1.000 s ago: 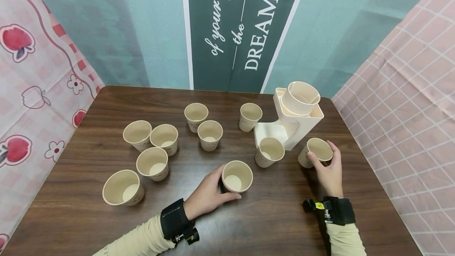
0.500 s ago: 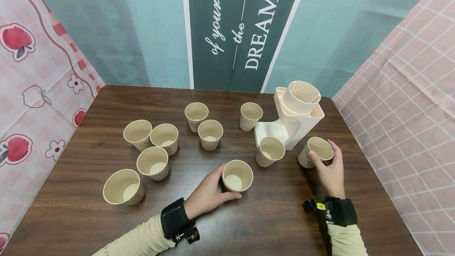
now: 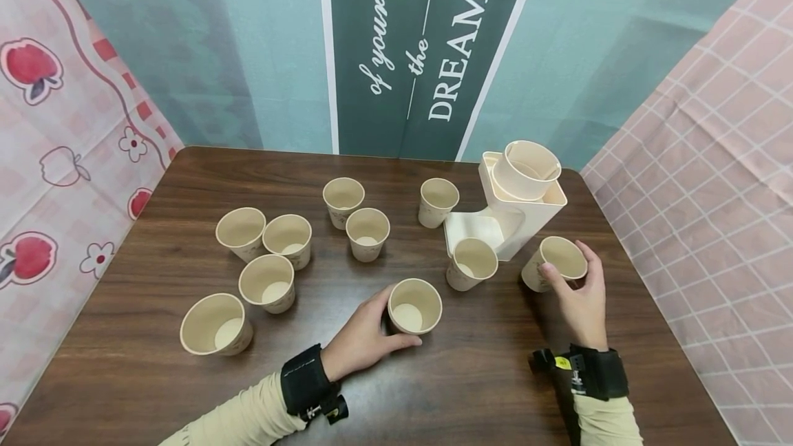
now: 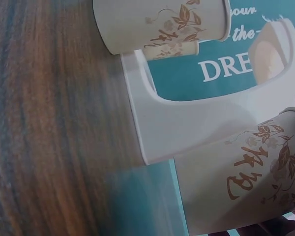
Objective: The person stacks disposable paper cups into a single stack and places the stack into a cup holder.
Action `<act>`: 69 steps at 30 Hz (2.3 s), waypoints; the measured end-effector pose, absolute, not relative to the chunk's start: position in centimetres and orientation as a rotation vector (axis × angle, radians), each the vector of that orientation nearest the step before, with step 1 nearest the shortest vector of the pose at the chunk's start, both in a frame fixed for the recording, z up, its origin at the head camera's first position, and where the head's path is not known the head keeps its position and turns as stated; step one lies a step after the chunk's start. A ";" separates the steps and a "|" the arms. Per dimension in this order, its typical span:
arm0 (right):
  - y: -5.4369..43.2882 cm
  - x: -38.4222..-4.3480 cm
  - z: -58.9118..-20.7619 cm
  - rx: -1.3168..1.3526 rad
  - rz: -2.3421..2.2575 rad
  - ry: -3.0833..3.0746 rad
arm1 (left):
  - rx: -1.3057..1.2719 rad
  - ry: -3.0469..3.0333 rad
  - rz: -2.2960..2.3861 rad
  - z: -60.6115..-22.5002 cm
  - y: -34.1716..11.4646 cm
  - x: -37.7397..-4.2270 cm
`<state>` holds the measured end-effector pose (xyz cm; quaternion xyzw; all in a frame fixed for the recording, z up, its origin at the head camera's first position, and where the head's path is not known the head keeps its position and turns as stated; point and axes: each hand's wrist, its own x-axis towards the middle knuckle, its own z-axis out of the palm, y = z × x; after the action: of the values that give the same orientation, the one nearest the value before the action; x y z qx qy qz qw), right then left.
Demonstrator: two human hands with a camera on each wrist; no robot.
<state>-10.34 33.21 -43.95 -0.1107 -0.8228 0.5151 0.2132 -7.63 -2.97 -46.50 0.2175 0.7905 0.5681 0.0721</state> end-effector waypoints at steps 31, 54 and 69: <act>30.1 -8.6 -39.6 -0.055 1.577 -2.129 | 0.664 2.377 1.709 -46.6 -3.0 -7.7; 26.9 -7.0 -36.8 0.166 1.640 -2.141 | 0.647 2.374 1.710 -46.5 -3.0 -7.6; 24.0 -7.0 -37.3 0.416 1.754 -2.142 | 0.658 2.403 1.696 -46.6 -2.9 -7.6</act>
<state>-6.98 23.96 -37.25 0.1463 -0.7538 0.6175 0.1703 -7.57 -2.91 -46.60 0.2177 0.7957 0.5616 0.0638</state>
